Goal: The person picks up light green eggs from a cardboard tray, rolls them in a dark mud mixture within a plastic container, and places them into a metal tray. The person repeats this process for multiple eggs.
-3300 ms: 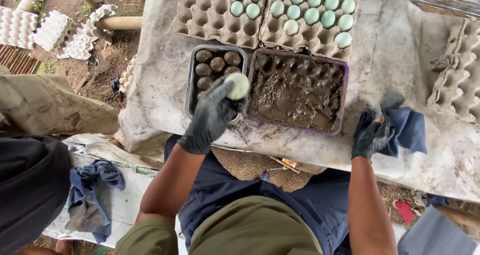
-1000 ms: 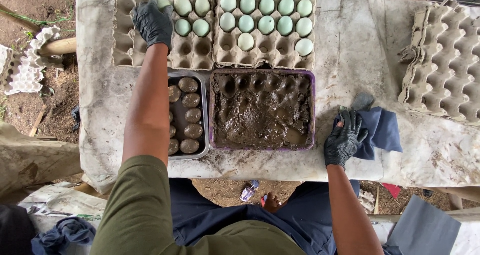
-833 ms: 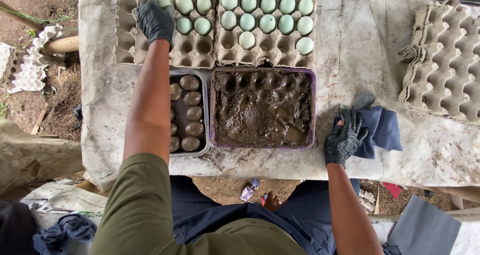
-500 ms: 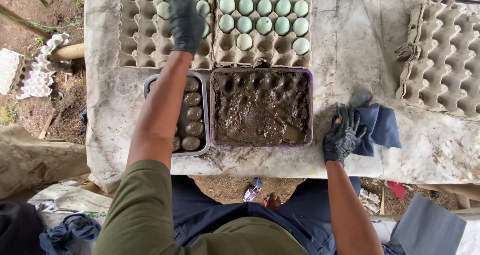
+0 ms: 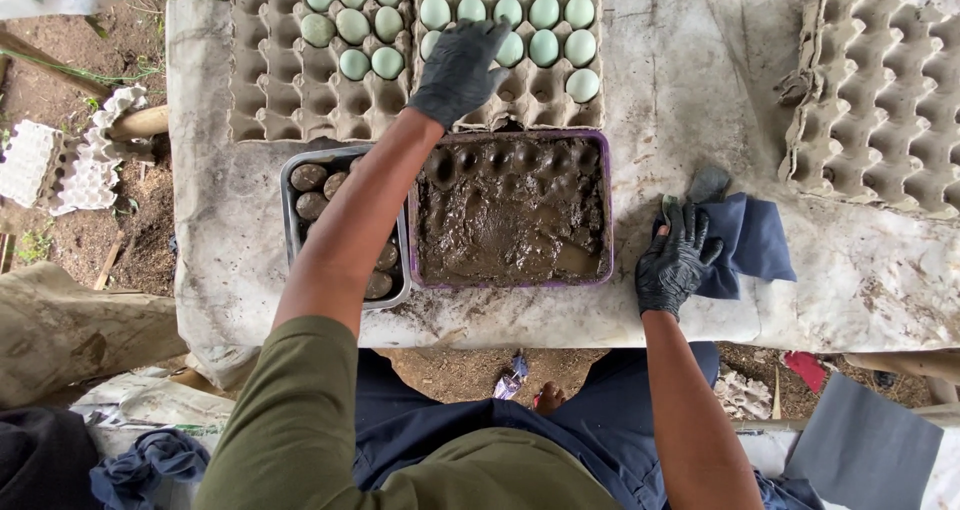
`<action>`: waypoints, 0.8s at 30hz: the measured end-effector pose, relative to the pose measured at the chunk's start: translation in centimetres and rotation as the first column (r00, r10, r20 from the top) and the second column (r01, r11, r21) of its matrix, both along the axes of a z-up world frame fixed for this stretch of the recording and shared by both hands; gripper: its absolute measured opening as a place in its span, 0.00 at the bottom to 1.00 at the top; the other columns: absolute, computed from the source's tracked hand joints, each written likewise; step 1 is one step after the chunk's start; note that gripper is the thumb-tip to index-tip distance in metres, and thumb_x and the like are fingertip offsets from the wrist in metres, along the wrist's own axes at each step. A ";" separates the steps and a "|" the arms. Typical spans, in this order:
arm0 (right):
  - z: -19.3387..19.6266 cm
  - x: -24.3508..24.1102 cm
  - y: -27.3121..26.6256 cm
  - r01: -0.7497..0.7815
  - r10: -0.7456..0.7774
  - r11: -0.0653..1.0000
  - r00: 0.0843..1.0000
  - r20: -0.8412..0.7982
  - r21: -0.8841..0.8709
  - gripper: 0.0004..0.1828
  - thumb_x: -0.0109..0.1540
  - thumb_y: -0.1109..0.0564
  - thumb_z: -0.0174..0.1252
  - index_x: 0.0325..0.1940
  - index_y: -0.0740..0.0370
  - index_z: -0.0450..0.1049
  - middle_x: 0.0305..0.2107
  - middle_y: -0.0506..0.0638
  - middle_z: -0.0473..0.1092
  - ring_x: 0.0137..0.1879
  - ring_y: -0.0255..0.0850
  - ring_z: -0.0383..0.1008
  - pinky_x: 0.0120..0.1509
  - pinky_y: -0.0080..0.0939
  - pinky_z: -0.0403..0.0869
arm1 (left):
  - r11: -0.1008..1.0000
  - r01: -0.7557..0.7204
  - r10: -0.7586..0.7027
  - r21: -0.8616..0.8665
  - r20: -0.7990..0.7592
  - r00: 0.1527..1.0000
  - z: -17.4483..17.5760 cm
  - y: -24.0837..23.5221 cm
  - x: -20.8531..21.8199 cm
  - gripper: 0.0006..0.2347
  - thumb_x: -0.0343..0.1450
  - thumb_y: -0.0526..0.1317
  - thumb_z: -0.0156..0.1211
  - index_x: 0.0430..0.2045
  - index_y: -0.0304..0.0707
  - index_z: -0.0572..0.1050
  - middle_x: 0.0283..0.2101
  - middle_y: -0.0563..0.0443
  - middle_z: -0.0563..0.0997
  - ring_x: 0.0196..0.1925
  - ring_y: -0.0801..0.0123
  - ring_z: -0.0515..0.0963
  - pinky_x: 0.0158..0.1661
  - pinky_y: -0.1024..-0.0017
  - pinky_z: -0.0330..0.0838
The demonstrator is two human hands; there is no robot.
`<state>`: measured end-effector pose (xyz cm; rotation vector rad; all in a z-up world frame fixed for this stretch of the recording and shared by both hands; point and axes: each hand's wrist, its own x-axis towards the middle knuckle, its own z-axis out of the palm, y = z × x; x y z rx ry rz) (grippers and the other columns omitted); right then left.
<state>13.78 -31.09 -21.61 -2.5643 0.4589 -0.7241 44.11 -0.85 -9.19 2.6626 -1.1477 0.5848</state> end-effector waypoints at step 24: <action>-0.6 0.2 -0.3 0.009 -0.010 0.999 1.000 -0.019 -0.048 0.23 0.75 0.49 0.38 0.68 0.53 0.73 0.67 0.53 0.68 0.76 0.57 0.60 0.75 0.78 0.47 | 0.852 -0.231 0.048 -0.469 -0.369 0.928 -4.5 -2.9 4.6 0.21 0.62 0.39 0.73 0.49 0.35 0.77 0.50 0.41 0.77 0.51 0.47 0.79 0.50 0.52 0.80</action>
